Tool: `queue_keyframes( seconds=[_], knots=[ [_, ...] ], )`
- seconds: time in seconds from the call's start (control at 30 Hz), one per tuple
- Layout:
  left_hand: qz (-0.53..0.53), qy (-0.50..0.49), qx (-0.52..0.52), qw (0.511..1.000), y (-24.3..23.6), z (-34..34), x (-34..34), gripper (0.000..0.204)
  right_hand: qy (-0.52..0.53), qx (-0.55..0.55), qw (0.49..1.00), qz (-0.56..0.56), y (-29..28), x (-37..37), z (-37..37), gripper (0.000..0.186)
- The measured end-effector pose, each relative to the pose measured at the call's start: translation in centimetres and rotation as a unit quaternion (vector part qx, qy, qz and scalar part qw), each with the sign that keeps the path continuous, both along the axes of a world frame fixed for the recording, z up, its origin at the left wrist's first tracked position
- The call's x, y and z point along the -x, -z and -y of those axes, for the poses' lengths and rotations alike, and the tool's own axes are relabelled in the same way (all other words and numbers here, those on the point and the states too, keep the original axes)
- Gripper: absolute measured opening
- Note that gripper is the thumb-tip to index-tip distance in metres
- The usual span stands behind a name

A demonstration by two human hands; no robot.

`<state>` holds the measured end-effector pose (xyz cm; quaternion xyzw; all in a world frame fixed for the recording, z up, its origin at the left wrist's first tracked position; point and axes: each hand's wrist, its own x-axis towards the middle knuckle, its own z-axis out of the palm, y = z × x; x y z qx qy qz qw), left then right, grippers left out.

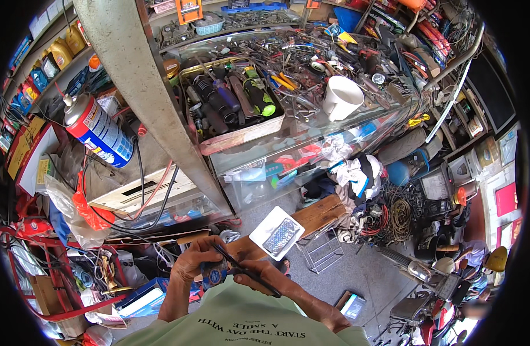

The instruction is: The person unpacks a chain kit and a sprocket, then uses pliers to open the packaging. They proceed to use a T-handle wrench to loosen bolts on the motorcycle's rear sprocket area.

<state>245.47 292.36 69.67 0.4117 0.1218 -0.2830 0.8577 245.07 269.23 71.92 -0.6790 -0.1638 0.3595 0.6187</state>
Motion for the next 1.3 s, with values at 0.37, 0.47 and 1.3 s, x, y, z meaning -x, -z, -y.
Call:
queue_keyframes(
  seconds=[0.37, 0.47, 1.3],
  knots=[
    [-0.074, -0.038, -0.381, 0.921, 14.8, -6.8, 9.0, 0.032, 0.171, 0.224, 0.831, 0.479, -10.8, -14.6, -1.0, 0.051],
    [-0.195, -0.020, -0.462, 0.865, 18.8, -8.3, 12.9, 0.028, 0.239, 0.175, 0.704, 0.646, -10.6, -22.1, -3.0, 0.044],
    [-0.225, -0.499, -0.303, 0.780, 21.9, -3.1, 27.2, 0.031, 0.166, 0.335, 0.599, 0.708, -10.1, -26.3, -6.5, 0.027]
  ],
)
